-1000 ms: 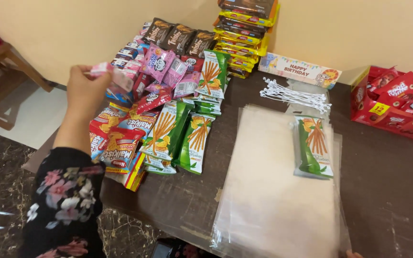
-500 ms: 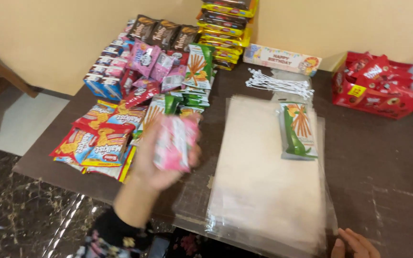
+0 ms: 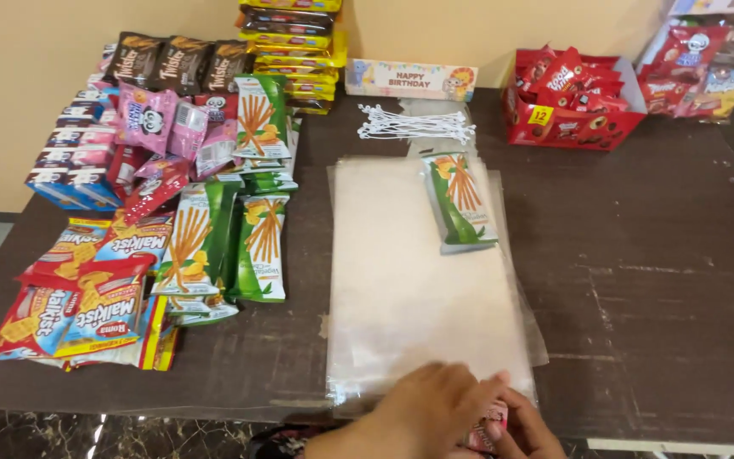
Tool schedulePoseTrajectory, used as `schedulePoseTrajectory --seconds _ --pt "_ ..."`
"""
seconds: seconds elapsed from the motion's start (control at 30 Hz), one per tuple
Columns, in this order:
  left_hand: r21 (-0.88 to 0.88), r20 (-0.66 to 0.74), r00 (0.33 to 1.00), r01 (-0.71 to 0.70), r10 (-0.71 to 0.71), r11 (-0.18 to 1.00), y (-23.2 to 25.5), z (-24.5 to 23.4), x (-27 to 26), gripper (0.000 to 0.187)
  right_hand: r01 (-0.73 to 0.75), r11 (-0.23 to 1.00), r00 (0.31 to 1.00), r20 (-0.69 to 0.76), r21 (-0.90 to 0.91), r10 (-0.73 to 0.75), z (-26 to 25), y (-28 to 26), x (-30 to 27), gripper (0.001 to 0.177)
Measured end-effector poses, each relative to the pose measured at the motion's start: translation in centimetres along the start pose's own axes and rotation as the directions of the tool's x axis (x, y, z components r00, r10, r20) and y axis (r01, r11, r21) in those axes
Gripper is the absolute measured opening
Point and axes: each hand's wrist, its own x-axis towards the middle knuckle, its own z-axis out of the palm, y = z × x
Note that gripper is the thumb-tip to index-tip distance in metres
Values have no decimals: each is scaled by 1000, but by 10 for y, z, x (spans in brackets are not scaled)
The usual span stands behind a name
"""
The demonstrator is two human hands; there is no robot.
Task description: Assembling a variety of individual snack packages into a larger clear plastic bag.
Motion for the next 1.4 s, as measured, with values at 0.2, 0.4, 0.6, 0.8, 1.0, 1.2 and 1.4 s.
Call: schedulePoseTrajectory --seconds 0.2,0.4,0.6,0.8,1.0,1.2,1.4 --pt "342 -127 988 -35 83 939 -67 -55 -22 75 222 938 955 -256 267 -153 -17 -19 -5 43" --pt "360 11 981 -183 192 915 -93 -63 -24 65 -29 805 999 3 592 33 -155 92 60 41" --pt "448 -200 962 -80 187 891 -68 -19 1 51 196 605 904 97 772 -417 -109 -12 13 84" --pt "158 -51 998 54 -46 986 -29 -29 29 51 139 594 921 117 792 -371 -129 2 12 76" --pt "-58 -200 975 88 -98 994 -12 -36 32 50 236 750 970 -100 618 -223 -133 21 5 77" --pt "188 -451 889 3 84 982 -10 -14 29 42 285 959 947 -156 1 -281 -76 -12 -2 71" --pt "254 -539 830 -3 144 967 -4 -5 34 41 163 721 911 -178 -673 -372 -17 -71 4 73"
